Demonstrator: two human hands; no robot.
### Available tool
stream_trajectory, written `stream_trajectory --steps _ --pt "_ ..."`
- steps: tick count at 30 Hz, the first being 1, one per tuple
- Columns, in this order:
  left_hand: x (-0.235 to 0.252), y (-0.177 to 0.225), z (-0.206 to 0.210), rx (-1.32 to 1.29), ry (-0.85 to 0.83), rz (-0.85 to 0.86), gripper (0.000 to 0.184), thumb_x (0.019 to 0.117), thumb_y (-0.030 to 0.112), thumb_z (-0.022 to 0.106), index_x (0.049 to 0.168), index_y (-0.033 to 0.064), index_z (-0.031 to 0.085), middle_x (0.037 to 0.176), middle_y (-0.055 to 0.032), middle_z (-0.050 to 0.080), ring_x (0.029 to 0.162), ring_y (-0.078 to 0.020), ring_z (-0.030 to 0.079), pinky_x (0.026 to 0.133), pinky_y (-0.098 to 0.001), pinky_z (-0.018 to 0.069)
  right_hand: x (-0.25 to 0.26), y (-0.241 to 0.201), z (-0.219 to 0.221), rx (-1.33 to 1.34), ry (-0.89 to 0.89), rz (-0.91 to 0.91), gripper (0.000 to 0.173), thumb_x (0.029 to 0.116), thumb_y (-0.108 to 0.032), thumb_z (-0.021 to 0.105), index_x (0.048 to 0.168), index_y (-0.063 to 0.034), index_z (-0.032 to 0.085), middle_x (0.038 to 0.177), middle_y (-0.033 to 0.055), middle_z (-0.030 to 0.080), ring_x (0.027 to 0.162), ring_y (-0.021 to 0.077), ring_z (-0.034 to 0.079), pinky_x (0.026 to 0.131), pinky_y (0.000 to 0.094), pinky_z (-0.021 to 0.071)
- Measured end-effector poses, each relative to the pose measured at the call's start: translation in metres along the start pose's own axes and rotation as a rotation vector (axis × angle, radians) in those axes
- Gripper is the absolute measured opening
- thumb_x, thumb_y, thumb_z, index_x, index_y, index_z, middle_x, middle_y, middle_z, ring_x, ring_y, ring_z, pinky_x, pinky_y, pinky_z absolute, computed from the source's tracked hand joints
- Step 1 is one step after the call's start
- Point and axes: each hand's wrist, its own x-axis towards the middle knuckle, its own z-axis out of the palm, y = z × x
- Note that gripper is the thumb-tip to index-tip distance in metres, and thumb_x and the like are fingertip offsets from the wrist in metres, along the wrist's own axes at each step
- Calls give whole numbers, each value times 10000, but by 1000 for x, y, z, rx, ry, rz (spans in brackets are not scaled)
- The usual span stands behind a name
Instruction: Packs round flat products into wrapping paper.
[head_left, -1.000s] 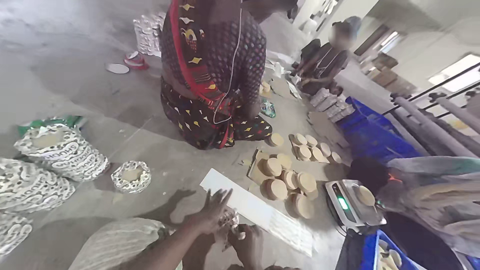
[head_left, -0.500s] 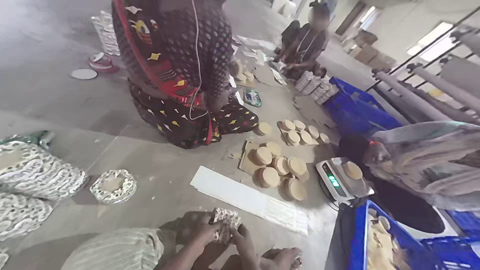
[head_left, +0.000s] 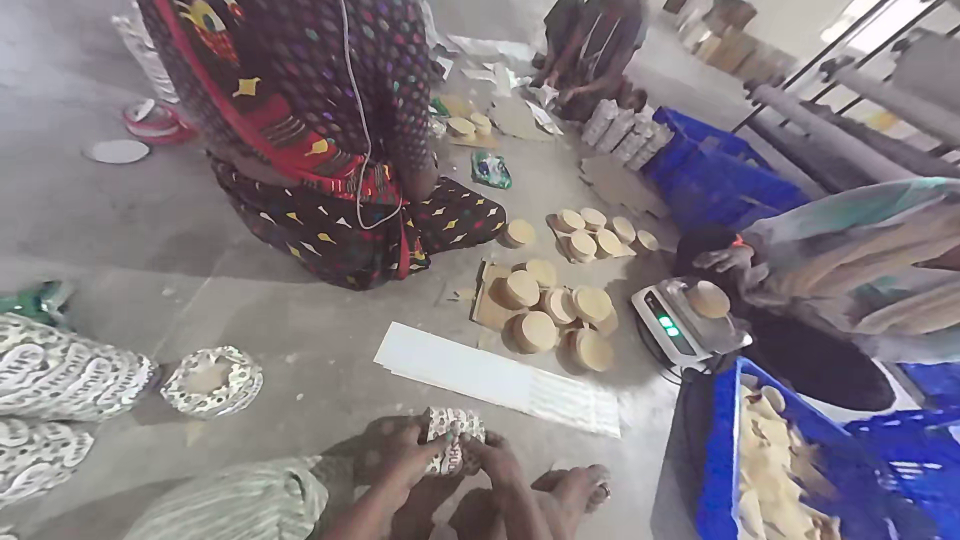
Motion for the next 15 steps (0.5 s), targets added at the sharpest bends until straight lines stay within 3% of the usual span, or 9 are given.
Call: stream_trajectory --steps 2,6,10,12,15 --pt "-3 -1 0 6 15 16 504 931 167 760 1359 -23 572 1306 -204 635 1230 -285 606 1066 -455 475 -7 -3 2 2 31 -38 69 977 -13 641 920 24 647 759 37 663 677 82 631 691 260 556" --pt "-19 -6 -5 25 37 2 552 937 121 742 1424 -19 521 1444 -237 533 1361 -333 502 1129 -494 414 -19 6 7 -108 34 -105 57 962 -7 655 936 42 644 760 43 658 676 75 632 689 264 559" --pt "-28 -19 -7 -30 80 68 378 918 79 742 1260 -38 630 1226 -222 650 1150 -301 631 985 -481 521 -23 20 11 -221 32 -166 114 943 -41 692 993 50 645 814 86 674 737 130 658 749 334 568" --pt "-30 -24 -6 -58 114 79 258 945 107 722 1156 -33 672 1126 -190 676 1055 -269 643 935 -471 523 -28 19 14 -214 31 -167 160 941 -57 704 1043 53 648 841 99 689 746 138 674 755 340 581" --pt "-29 -26 -4 -46 139 64 237 969 153 708 1105 -40 691 1075 -193 682 1008 -282 645 899 -498 528 -31 18 15 -185 61 -183 175 959 -56 685 1087 65 680 864 103 717 738 118 684 740 316 590"
